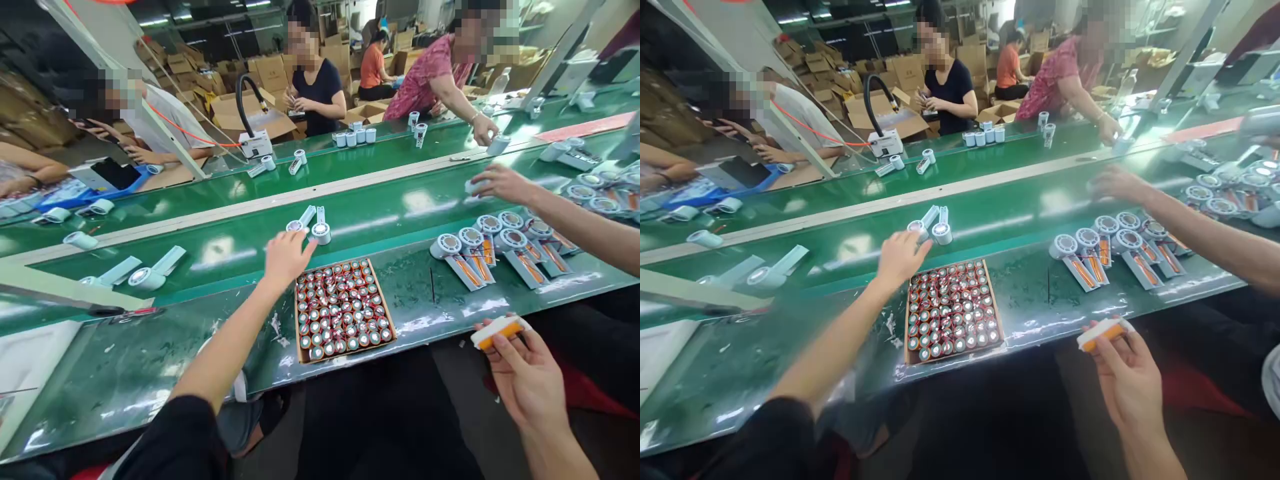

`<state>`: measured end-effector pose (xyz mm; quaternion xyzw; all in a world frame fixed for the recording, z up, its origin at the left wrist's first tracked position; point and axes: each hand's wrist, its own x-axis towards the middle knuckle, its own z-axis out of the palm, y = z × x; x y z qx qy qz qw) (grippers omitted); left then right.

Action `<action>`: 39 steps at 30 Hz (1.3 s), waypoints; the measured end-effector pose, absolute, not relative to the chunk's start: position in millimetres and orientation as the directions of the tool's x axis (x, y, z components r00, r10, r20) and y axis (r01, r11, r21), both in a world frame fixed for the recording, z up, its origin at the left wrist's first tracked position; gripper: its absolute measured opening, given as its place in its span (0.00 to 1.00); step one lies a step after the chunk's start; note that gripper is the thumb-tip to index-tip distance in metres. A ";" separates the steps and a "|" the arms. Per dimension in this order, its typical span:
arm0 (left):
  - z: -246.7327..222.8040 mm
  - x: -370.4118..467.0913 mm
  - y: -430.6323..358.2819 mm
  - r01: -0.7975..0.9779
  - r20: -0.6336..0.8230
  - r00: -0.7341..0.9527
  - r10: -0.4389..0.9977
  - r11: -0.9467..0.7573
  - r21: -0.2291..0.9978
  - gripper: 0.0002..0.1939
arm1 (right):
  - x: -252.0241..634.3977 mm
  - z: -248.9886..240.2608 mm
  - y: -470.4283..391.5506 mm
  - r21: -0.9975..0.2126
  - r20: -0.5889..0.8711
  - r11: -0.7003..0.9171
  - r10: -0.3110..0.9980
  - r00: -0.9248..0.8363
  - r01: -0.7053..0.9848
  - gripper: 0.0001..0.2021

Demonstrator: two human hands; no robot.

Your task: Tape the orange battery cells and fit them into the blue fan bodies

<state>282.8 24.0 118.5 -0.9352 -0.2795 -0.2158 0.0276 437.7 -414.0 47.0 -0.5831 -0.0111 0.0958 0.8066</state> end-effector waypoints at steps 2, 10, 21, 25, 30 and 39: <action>136.7 356.8 36.2 0.600 0.245 0.780 0.576 -0.799 -0.034 0.33 | 443.8 52.5 -405.9 -0.942 -0.068 0.309 0.199 0.978 -0.129 0.29; 134.3 414.6 33.7 0.366 -0.139 0.915 0.378 -0.925 -0.104 0.14 | 461.5 72.5 -395.1 -0.944 -0.001 0.320 0.254 0.967 -0.085 0.29; 131.3 431.8 24.2 0.296 -0.202 0.935 0.293 -0.955 -0.016 0.12 | 496.8 146.2 -248.8 -0.877 0.479 0.373 0.623 0.619 0.302 0.23; 132.0 430.6 33.5 0.288 -0.179 0.946 0.271 -0.955 0.074 0.14 | 529.6 138.7 -191.9 -0.886 0.419 0.208 0.744 0.521 0.415 0.23; 133.0 429.4 42.0 0.267 -0.144 0.958 0.247 -0.953 0.144 0.14 | 557.8 113.8 -152.2 -0.843 0.361 0.072 0.810 0.462 0.533 0.20; 118.0 433.7 16.1 0.246 -0.102 0.966 0.236 -0.965 0.096 0.12 | 575.0 92.6 -156.3 -0.771 0.377 0.008 0.812 0.446 0.637 0.18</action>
